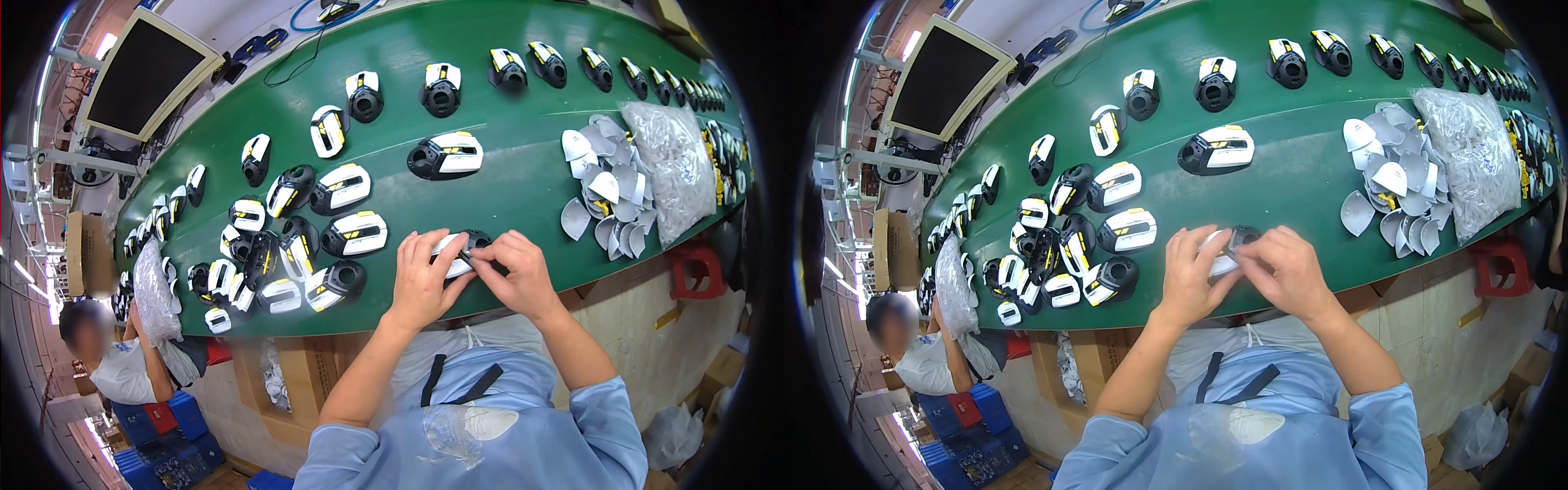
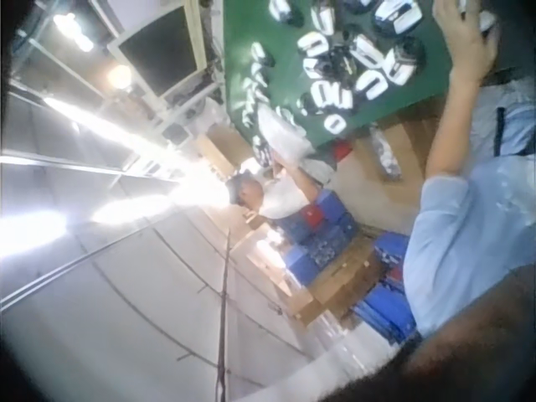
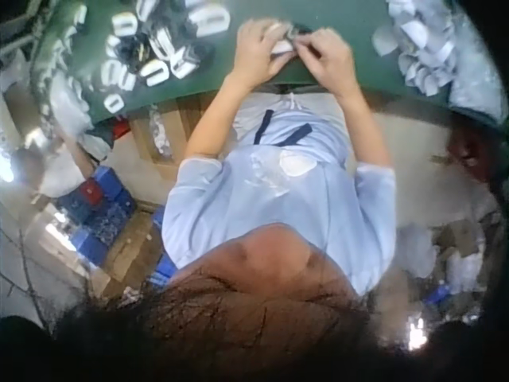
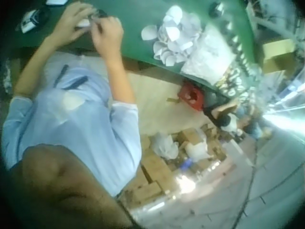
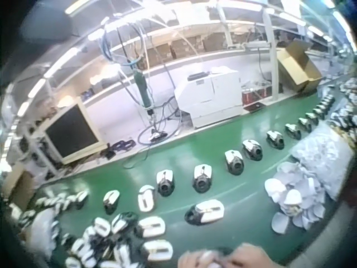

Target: Assembling plastic covers onto small electronic components on an assembly line.

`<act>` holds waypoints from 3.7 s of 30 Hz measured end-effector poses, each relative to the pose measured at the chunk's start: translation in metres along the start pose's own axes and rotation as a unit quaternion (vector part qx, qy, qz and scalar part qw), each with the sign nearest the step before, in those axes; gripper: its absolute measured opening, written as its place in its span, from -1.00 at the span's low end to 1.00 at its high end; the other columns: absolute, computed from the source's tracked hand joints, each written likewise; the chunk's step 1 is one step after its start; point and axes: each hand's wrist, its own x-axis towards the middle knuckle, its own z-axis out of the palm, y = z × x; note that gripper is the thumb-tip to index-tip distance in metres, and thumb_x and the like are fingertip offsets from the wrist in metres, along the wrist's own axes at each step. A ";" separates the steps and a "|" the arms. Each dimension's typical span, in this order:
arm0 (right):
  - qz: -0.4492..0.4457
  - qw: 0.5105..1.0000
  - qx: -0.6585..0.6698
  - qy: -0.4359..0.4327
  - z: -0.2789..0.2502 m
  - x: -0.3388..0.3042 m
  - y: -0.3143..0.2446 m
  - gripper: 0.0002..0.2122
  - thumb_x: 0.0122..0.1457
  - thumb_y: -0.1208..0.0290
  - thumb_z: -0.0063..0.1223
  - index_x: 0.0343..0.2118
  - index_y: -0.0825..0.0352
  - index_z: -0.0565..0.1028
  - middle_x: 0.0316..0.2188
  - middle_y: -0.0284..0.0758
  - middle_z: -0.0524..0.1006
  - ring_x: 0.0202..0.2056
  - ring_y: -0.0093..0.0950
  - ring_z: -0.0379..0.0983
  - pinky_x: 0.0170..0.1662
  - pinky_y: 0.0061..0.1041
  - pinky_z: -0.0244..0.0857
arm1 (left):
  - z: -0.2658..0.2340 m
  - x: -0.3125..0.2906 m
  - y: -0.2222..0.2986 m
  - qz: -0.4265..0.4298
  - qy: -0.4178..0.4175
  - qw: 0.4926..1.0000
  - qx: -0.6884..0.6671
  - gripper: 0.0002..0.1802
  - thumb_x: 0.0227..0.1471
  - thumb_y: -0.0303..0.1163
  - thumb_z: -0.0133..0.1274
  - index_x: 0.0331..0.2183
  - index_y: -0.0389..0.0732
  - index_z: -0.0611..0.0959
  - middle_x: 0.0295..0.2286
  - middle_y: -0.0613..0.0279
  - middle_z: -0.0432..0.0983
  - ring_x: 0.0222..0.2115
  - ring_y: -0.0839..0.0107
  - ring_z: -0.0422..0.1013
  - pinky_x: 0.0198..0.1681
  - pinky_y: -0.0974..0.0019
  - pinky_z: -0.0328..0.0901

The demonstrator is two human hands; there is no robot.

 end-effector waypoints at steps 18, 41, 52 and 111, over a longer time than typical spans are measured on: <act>-0.143 0.919 -0.267 -0.251 -0.028 -0.004 -0.007 -0.42 0.15 0.25 0.36 0.22 0.41 0.56 -0.46 -0.40 0.64 -0.47 -0.43 0.59 -0.51 -0.38 0.44 | -0.013 0.013 0.003 0.080 -0.022 0.992 0.091 -0.45 -0.17 -0.21 0.50 -0.09 -0.20 0.79 -0.12 0.00 0.61 -0.21 0.00 0.55 -0.21 0.03 0.44; 0.260 0.909 0.325 -0.002 -0.007 -0.011 0.004 -0.62 0.37 0.54 0.22 0.20 0.32 0.42 -0.19 -0.33 0.58 -0.34 -0.57 0.61 -0.42 -0.58 0.41 | -0.007 0.005 -0.003 0.023 -0.013 1.000 -0.015 -0.07 -0.14 -0.22 0.57 0.23 -0.26 0.54 0.06 0.01 0.59 0.00 -0.04 0.43 0.12 -0.02 0.31; -0.105 0.977 -0.037 -0.184 -0.035 0.031 0.019 -0.58 0.03 0.30 0.53 -0.02 0.26 0.67 -0.01 -0.27 0.68 -0.10 -0.20 0.57 -0.06 -0.23 0.49 | -0.007 0.002 -0.007 0.007 -0.022 0.999 -0.027 -0.07 -0.11 -0.15 0.56 0.24 -0.27 0.55 -0.02 0.09 0.64 -0.03 0.08 0.43 0.10 0.03 0.28; -0.109 0.962 -0.067 -0.242 -0.043 0.030 0.040 -0.41 -0.07 0.15 0.59 0.05 0.25 0.66 0.10 -0.37 0.71 -0.14 -0.30 0.49 0.03 -0.27 0.36 | -0.009 -0.001 -0.009 -0.002 -0.026 0.998 -0.060 0.03 -0.20 -0.14 0.58 0.29 -0.20 0.51 0.01 0.18 0.65 -0.06 0.09 0.45 0.15 -0.02 0.23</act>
